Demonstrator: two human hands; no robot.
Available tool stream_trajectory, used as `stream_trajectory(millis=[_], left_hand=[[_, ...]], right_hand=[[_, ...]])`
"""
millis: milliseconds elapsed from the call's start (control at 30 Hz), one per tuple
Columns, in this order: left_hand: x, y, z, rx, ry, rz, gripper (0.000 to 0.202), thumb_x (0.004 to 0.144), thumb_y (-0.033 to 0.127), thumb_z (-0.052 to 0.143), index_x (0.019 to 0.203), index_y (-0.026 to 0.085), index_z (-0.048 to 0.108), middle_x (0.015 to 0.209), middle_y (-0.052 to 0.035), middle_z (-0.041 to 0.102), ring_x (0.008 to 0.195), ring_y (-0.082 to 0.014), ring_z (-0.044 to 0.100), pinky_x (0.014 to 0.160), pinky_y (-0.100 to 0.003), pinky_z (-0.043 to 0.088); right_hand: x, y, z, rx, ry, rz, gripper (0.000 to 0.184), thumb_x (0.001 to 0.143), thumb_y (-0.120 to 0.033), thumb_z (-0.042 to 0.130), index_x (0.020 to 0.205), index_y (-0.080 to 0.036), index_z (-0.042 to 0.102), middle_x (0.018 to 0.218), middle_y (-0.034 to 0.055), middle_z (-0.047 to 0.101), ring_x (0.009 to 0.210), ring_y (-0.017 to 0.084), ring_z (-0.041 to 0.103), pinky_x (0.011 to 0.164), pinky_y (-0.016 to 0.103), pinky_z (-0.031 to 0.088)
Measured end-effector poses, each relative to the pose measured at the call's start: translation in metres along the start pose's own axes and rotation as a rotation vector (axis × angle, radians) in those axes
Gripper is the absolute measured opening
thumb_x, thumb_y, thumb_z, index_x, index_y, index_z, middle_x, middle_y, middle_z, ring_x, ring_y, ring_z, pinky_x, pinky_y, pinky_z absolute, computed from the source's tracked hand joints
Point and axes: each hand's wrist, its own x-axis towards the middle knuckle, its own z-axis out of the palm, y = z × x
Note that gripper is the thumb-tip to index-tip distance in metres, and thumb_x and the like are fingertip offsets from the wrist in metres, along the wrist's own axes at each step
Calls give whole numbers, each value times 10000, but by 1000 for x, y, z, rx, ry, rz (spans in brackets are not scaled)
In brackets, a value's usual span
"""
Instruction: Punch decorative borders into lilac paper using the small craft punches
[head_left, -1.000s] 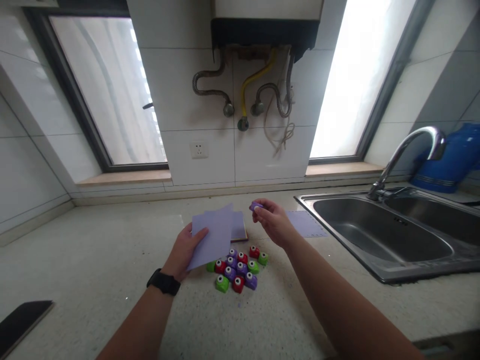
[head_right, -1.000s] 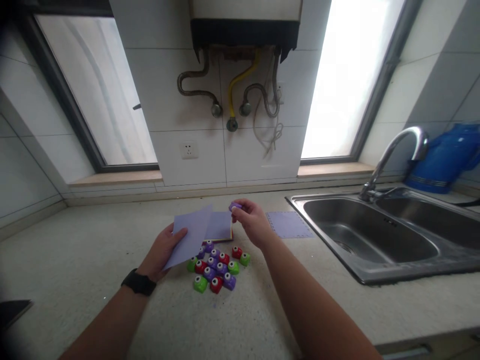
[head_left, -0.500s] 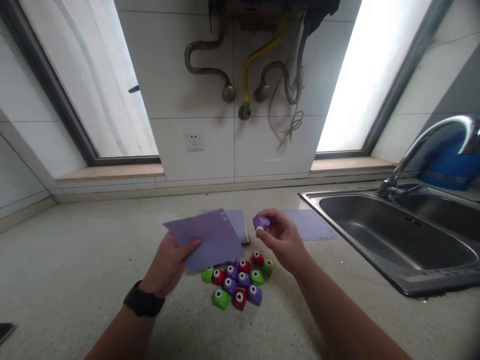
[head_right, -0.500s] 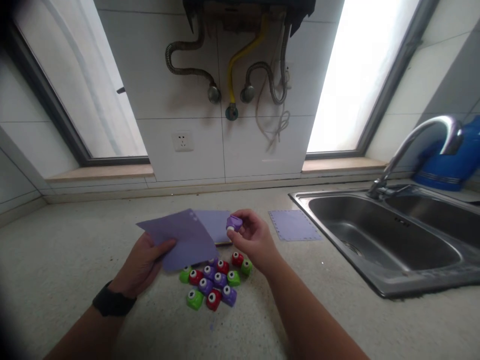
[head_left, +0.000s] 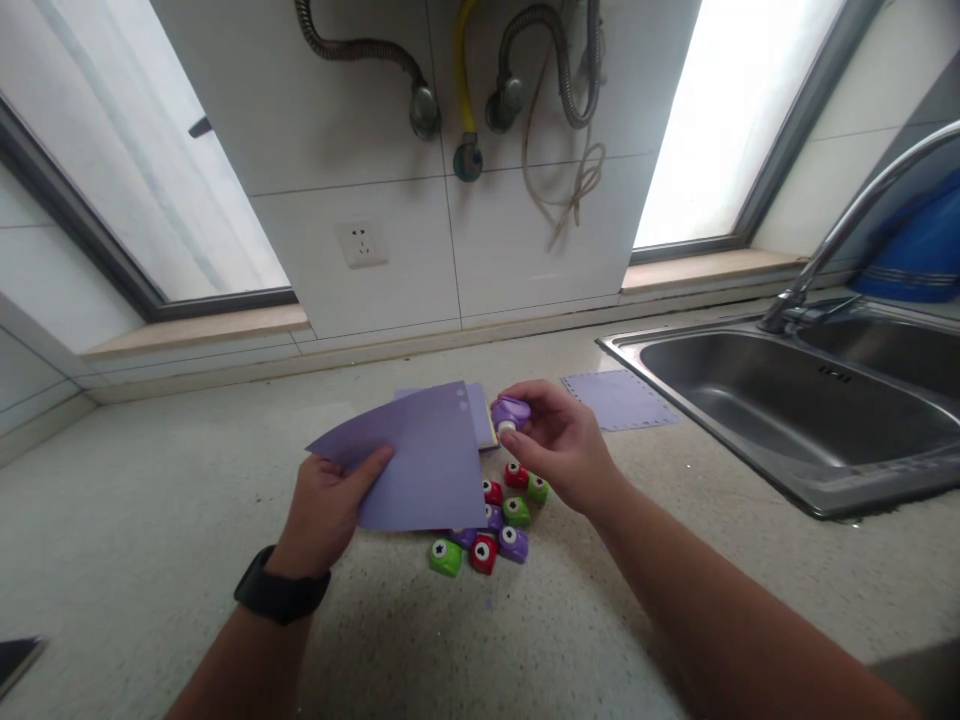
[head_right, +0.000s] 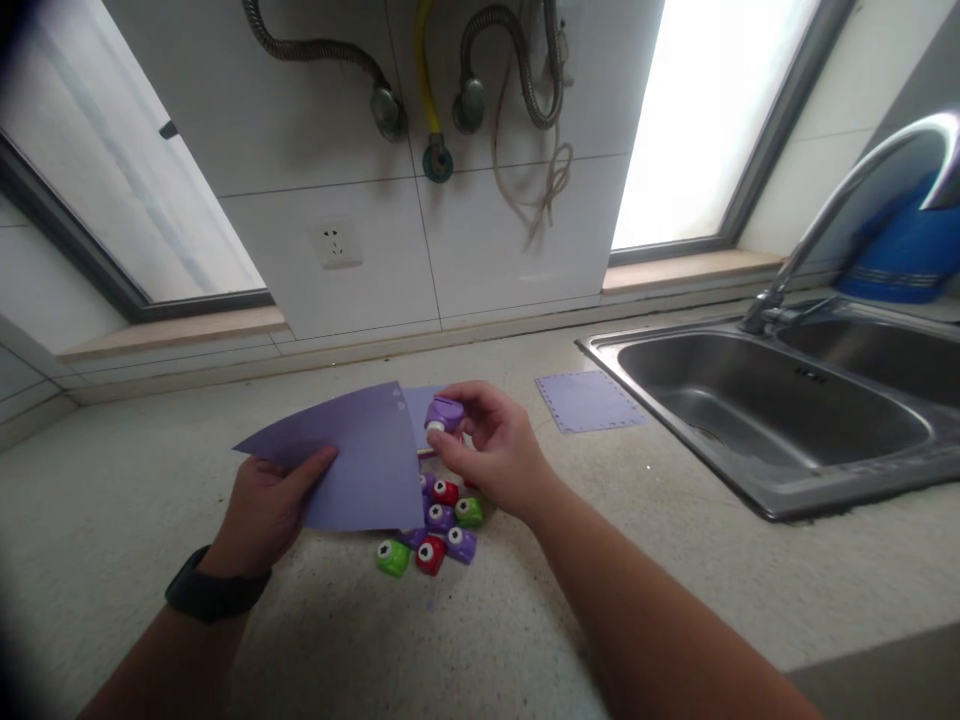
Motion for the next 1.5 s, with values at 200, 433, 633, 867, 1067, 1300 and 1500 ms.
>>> stream_trajectory(millis=[200,433,633,867,1067,1300,1500], left_hand=[[-1,-1,-1,113,-6,26,421,716,467,876,895,100,774,862,-120,781,726,-245,714,630,-299,557],[-4,4,1,180,8,41,415,716,487,867,878,115,781,785,-99,761,671,-239,692,589,-299,549],[-5,11,5,170,-28,116,370,741,480,851,908,158,778,878,-91,782,822,-266,728,721,-321,583],[-7,12,4,182,-18,71,364,698,468,874,885,172,774,778,-79,754,825,-292,723,699,-328,580],[-7,14,5,217,-20,106,368,713,498,856,867,176,770,799,-80,761,804,-280,718,701,-326,575],[-5,10,1,268,-9,155,348,740,490,842,882,180,771,876,-79,776,856,-273,719,738,-312,571],[-7,15,3,274,5,137,343,733,492,846,873,188,770,875,-77,775,880,-287,725,766,-335,579]], right_hand=[[-1,8,4,64,18,135,350,779,-353,870,1045,-217,686,831,12,629,691,116,551,603,252,502],[-1,12,6,139,9,187,355,769,-342,877,1042,-215,689,858,10,642,679,101,557,617,246,517],[-1,16,6,72,-28,197,363,769,-347,872,1047,-213,682,900,23,659,746,116,575,667,258,528],[-4,17,5,101,-118,284,395,763,-308,877,1062,-213,637,828,-21,608,562,70,497,492,221,458],[-4,19,2,97,-142,325,415,748,-306,879,1062,-210,626,740,-48,554,571,75,499,498,211,432],[-3,20,1,52,-159,319,387,757,-298,855,1057,-205,628,762,-36,554,606,82,501,528,221,430],[-3,21,2,42,-149,319,382,761,-319,850,1052,-201,632,768,-33,550,609,82,493,515,216,414]])
